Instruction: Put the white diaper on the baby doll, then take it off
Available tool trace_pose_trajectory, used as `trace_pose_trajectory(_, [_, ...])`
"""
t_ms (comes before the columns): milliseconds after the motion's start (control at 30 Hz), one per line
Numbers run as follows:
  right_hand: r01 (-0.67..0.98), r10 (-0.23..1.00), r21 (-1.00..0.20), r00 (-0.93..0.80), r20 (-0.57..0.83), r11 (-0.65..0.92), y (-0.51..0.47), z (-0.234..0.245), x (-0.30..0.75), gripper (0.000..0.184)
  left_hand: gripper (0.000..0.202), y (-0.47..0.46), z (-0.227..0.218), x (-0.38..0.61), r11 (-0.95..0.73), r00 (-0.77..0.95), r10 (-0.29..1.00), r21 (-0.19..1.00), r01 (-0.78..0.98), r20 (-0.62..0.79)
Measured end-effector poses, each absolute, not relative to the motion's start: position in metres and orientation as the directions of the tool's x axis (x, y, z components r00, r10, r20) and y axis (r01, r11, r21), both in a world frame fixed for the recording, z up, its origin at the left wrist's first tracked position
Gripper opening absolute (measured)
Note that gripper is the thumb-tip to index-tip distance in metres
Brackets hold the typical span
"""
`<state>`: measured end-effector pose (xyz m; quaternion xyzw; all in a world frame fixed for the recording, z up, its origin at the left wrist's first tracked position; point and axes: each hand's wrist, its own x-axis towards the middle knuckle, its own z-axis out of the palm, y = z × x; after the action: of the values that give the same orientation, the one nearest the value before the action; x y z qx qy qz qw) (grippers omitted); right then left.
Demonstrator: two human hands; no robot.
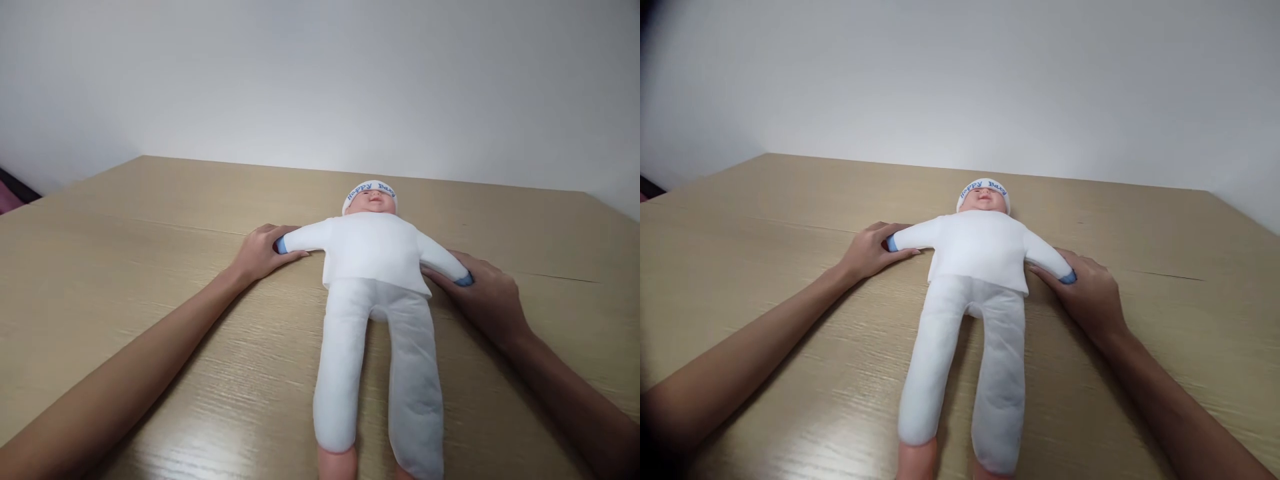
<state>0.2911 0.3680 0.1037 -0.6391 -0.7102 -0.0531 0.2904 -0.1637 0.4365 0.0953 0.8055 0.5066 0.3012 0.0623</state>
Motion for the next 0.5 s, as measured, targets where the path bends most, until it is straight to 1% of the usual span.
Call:
trace_pose_trajectory(100, [0.940, 0.871, -0.288, -0.020, 0.492, 0.184, 0.367, 0.105, 0.290, 0.078, 0.078, 0.436, 0.096, -0.164, -0.457, 0.297, 0.869, 0.414, 0.787, 0.395])
trace_pose_trajectory(233, [0.952, 0.869, -0.227, -0.071, 0.490, 0.206, 0.370, 0.102, 0.293, 0.062, 0.080, 0.435, 0.097, -0.164, -0.443, 0.291, 0.876, 0.403, 0.800, 0.385])
trace_pose_trajectory(300, [0.956, 0.866, -0.199, -0.093, 0.491, 0.215, 0.372, 0.099, 0.295, 0.060, 0.080, 0.434, 0.097, -0.164, -0.450, 0.302, 0.874, 0.398, 0.799, 0.382])
trace_pose_trajectory(400, [0.955, 0.846, -0.187, -0.102, 0.523, 0.231, 0.373, 0.096, 0.293, 0.068, 0.082, 0.429, 0.097, -0.163, -0.483, 0.319, 0.843, 0.353, 0.801, 0.433])
trace_pose_trajectory(500, [0.947, 0.773, -0.197, -0.077, 0.630, 0.255, 0.362, 0.107, 0.280, 0.083, 0.088, 0.415, 0.102, -0.156, -0.484, 0.267, 0.788, 0.290, 0.826, 0.554])
